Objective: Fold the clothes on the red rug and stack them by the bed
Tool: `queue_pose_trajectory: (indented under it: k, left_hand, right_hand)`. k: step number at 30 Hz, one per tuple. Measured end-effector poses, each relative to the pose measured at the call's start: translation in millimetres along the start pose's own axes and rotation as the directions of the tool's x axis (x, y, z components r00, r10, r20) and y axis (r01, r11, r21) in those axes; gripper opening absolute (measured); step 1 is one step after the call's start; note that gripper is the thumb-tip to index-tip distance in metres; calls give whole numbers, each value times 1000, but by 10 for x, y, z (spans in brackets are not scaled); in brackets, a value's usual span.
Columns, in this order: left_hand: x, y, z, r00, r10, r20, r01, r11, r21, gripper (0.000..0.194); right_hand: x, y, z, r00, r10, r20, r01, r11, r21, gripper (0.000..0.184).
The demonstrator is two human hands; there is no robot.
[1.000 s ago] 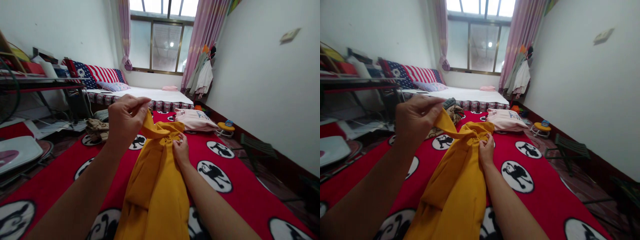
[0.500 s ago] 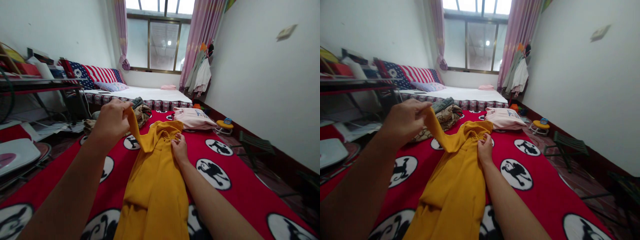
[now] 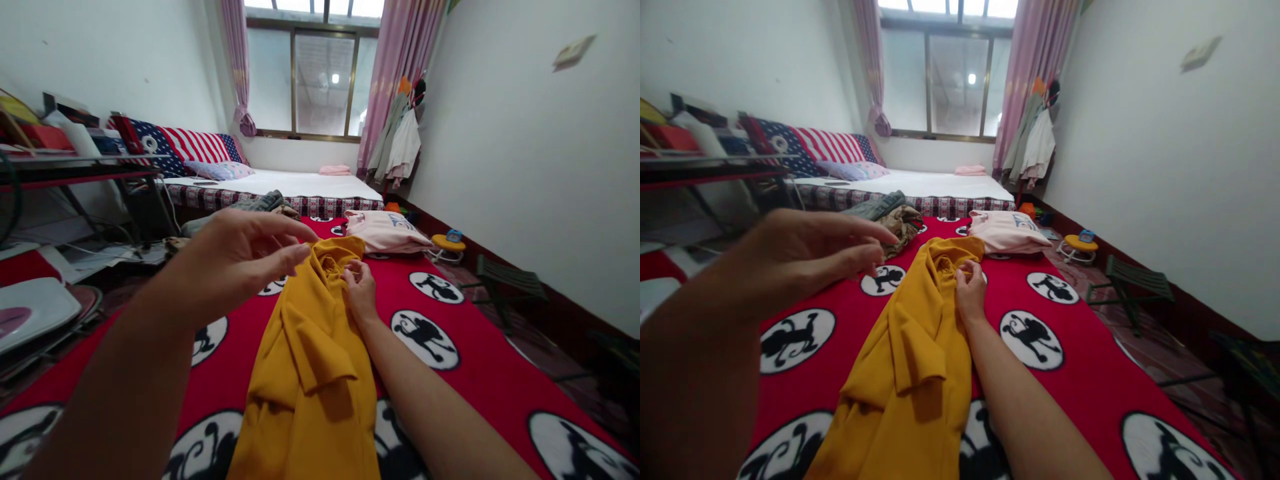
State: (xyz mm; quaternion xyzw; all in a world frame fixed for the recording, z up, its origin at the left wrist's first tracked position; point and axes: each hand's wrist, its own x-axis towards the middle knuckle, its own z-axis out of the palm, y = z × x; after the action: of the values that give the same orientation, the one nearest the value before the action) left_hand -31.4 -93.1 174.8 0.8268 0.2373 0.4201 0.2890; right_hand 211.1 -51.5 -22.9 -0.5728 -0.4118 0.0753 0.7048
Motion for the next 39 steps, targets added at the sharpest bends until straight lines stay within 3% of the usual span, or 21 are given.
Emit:
queue_pose_trajectory:
  k: [1, 3, 6, 9, 11, 12, 14, 16, 18, 21, 24, 27, 29, 30, 31, 32, 33, 35, 36, 37, 39]
  left_hand:
    - [39, -92, 49, 993, 6, 114, -14, 997, 72, 24]
    - [97, -253, 170, 940, 10, 341, -91, 971, 220, 25]
    - [91, -371, 377, 800, -55, 597, -238, 885, 400, 28]
    - [-2, -363, 586, 638, -155, 754, -352, 812, 465, 48]
    - [-72, -350, 736, 566, -184, 803, -403, 788, 465, 55]
    - [-102, -355, 814, 551, -196, 811, -423, 772, 474, 52]
    - [-143, -397, 957, 567, -217, 795, -445, 731, 517, 30]
    - [-144, -470, 1042, 613, -194, 766, -445, 716, 538, 14]
    - [-97, -533, 1020, 630, -136, 764, -409, 778, 476, 15]
    - [35, -521, 772, 552, -10, 834, -228, 960, 162, 13]
    - [143, -386, 427, 474, 113, 873, 13, 991, -135, 7]
    - [170, -301, 252, 367, 109, 924, 144, 975, -172, 7]
    - [167, -360, 291, 295, 47, 954, 204, 973, -111, 12]
    - [169, -433, 350, 289, 5, 957, 220, 973, -72, 15]
    - [177, -532, 425, 322, -45, 946, 208, 978, -25, 17]
    - [189, -654, 509, 401, -109, 909, 165, 985, 45, 18]
    - [205, -792, 595, 517, -182, 837, 111, 983, 145, 18]
    - [239, -1092, 752, 786, -286, 548, 55, 915, 400, 14]
    - [253, -1239, 815, 871, -301, 389, 87, 872, 481, 13]
    - [261, -1377, 868, 918, -297, 263, 131, 852, 506, 16]
    - [265, -1607, 946, 943, -303, 140, 220, 879, 422, 26]
  right_hand:
    - [-14, -22, -2, 999, -30, 23, 31, 999, -27, 29]
    - [-45, -75, -5, 993, -80, 89, 87, 994, -71, 24]
    - [-88, -152, -8, 976, -110, 188, 129, 987, -91, 20]
    - [-113, -195, -13, 954, -97, 283, 128, 987, -93, 26]
    - [-122, -203, -16, 929, -87, 359, 147, 979, -144, 39]
    - [-125, -203, -16, 914, -89, 396, 174, 967, -184, 47]
    - [-133, -201, -9, 876, -116, 469, 262, 929, -260, 54]
    - [-143, -206, 5, 837, -162, 523, 344, 898, -273, 40]
    - [-150, -230, 20, 839, -201, 506, 346, 915, -209, 21]
    - [-138, -292, 22, 943, -174, 285, 199, 978, -62, 18]
    - [-87, -332, -16, 997, -36, 63, 31, 996, 80, 17]
    - [-17, -304, -70, 988, 127, 88, -140, 976, 165, 16]
    - [18, -265, -94, 969, 177, 170, -199, 972, 125, 18]
    - [29, -249, -101, 963, 179, 202, -199, 977, 82, 20]
    - [34, -238, -104, 959, 170, 226, -182, 983, 35, 22]
    - [35, -234, -105, 958, 157, 239, -160, 987, -5, 23]
    - [31, -238, -104, 958, 145, 248, -142, 989, -30, 25]
    - [16, -267, -101, 953, 136, 272, -136, 991, -21, 29]
    - [6, -288, -100, 949, 136, 284, -144, 990, 6, 30]
    - [-4, -310, -99, 947, 137, 292, -156, 987, 44, 30]
    - [-21, -344, -99, 949, 135, 285, -179, 975, 132, 30]
